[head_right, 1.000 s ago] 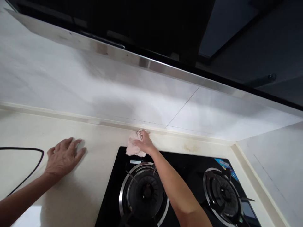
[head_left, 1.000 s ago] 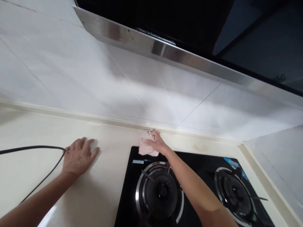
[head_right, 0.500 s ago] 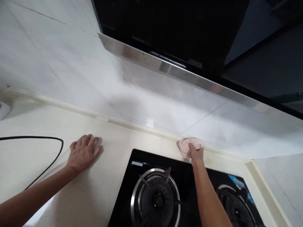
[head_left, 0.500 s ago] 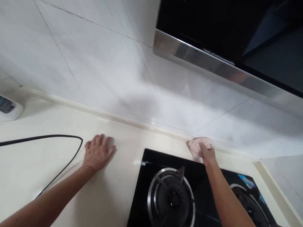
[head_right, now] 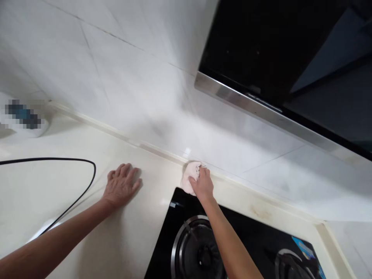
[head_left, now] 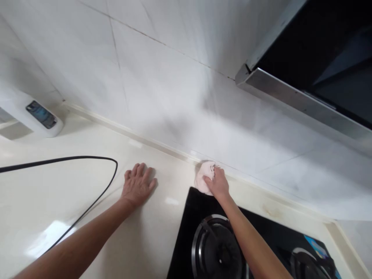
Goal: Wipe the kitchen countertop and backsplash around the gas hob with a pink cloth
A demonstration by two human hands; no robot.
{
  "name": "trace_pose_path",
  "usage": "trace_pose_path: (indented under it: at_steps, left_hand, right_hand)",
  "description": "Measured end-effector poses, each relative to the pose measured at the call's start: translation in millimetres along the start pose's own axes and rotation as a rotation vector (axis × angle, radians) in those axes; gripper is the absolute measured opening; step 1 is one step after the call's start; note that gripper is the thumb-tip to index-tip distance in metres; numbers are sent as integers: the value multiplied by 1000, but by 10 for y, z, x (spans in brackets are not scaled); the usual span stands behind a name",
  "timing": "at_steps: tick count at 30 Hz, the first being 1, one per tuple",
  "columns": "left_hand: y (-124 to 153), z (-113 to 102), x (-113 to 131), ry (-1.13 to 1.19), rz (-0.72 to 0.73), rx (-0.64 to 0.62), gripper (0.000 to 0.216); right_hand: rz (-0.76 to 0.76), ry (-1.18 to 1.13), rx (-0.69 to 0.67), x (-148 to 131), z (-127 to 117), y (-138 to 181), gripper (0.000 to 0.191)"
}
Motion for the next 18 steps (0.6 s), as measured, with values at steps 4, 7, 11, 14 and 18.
trace_pose_path:
  at_steps: [4,7,11,14,18]
  left_hand:
    - [22,-32,16,9,1,20,50]
    - [31,-48,11,27,-6,26,49]
    - [21,-29,-10,43,2,21,50]
    - [0,2,-45,35,-4,23,51]
    - [-22,19,-70,44,-11,24,54]
  right_hand:
    - [-133,65,174,-255,-339,115,48]
    - [-350,99,194,-898,-297,-83,50]
    - [-684,209,142,-1906,161,-461,52]
    - [-882,321,57,-2325,554,-580,54]
    - [-875,365,25,-2104,609,-571,55]
Point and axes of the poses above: each hand's wrist, its own y-axis away from the middle knuckle, its own z-axis out of the palm, x = y × z, the point moved 7 cm from there along -y, towards the middle knuckle, and after that the axes turned 6 degrees about -z, right-handed, at the moved point
